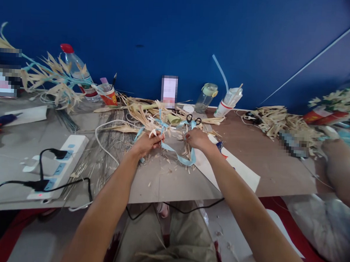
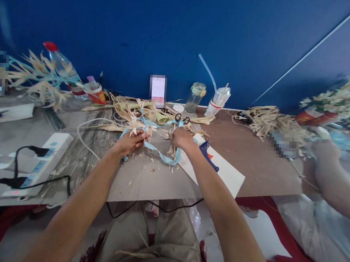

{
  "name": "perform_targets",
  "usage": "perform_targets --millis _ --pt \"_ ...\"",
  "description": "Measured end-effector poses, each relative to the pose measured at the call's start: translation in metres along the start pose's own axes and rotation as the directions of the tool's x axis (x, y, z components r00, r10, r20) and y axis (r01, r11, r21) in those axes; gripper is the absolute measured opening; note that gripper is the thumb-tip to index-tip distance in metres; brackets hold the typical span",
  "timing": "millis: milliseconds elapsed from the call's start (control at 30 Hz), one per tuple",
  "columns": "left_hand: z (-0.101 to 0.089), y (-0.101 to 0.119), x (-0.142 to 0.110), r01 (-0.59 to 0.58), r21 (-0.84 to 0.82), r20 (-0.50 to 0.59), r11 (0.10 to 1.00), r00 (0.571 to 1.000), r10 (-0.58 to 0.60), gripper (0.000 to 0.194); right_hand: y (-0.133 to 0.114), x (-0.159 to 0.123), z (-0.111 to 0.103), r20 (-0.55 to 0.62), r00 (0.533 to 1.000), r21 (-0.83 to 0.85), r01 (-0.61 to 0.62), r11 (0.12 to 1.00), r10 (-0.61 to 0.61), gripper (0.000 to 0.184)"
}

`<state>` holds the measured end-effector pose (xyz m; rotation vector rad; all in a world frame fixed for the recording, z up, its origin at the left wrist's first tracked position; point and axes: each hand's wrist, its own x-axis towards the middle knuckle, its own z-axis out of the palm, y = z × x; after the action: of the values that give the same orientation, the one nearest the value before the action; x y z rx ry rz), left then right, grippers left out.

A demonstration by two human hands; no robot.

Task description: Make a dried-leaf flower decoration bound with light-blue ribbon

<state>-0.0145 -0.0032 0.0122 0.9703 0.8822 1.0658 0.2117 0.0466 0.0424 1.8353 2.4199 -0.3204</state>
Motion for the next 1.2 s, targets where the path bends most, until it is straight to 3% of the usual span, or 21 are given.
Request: perform_targets --millis 133,200,233,267,333,400,433,467,533,633,767,1033,1200 --pt "-0.004 -0.005 0.002 -0.010 0.020 0.004 1.000 1.000 0.010 0.029 -0.001 0.004 -0.003 -0.088 0.996 0.064 0.011 0.998 -0.005 0.022" --pt "-0.006 -0.008 0.004 -0.017 0.024 -0.003 1.000 1.000 0.017 0.029 0.004 0.004 -0.011 -0.197 0.980 0.258 0.030 0.966 0.022 0.014" --pt "-0.007 -0.009 0.004 -0.022 0.016 -0.010 1.000 1.000 0.022 0.029 0.006 0.003 -0.015 -0.238 0.970 0.416 0.049 0.908 0.056 0.010" --pt "-0.007 -0.010 0.005 -0.023 0.006 -0.016 1.000 1.000 0.024 0.029 0.008 0.002 -0.019 -0.253 0.962 0.595 0.075 0.800 0.098 0.008" --pt "-0.007 -0.010 0.006 -0.019 -0.007 -0.027 1.000 0.999 0.018 0.030 0.008 -0.003 -0.025 -0.208 0.967 0.893 0.126 0.431 0.150 0.011" --pt "-0.006 -0.010 0.005 -0.010 -0.007 -0.030 1.000 1.000 0.010 0.031 0.003 -0.010 -0.027 -0.139 0.981 0.990 0.135 0.037 0.134 0.019" --pt "-0.006 -0.009 0.005 -0.008 -0.003 -0.028 1.000 1.000 0.008 0.031 -0.001 -0.014 -0.026 -0.114 0.986 0.986 0.126 -0.106 0.119 0.022" --pt "-0.006 -0.009 0.005 -0.008 0.000 -0.027 1.000 1.000 0.008 0.031 -0.006 -0.017 -0.024 -0.096 0.990 0.971 0.115 -0.208 0.103 0.024" --pt "-0.005 -0.008 0.004 -0.010 0.006 -0.032 1.000 0.999 0.010 0.032 -0.018 -0.023 -0.019 -0.077 0.995 0.942 0.092 -0.321 0.058 0.023" --pt "-0.003 -0.006 0.002 -0.004 0.025 -0.049 1.000 0.999 0.006 0.031 -0.036 -0.030 -0.009 -0.080 0.996 0.926 0.056 -0.374 -0.049 0.023" --pt "0.000 -0.003 0.000 0.000 0.056 -0.053 0.998 0.999 0.003 0.032 -0.051 -0.033 0.005 -0.066 0.990 0.941 0.022 -0.339 -0.121 0.025" --pt "0.000 -0.004 0.001 0.016 0.014 -0.066 1.000 0.998 -0.015 0.035 -0.051 -0.034 0.015 -0.046 0.992 0.930 -0.002 -0.368 -0.121 0.028" --pt "-0.002 -0.006 0.002 -0.003 0.047 -0.084 0.999 0.996 0.007 0.030 -0.057 -0.035 0.020 -0.001 0.992 0.961 -0.033 -0.274 -0.123 0.026"
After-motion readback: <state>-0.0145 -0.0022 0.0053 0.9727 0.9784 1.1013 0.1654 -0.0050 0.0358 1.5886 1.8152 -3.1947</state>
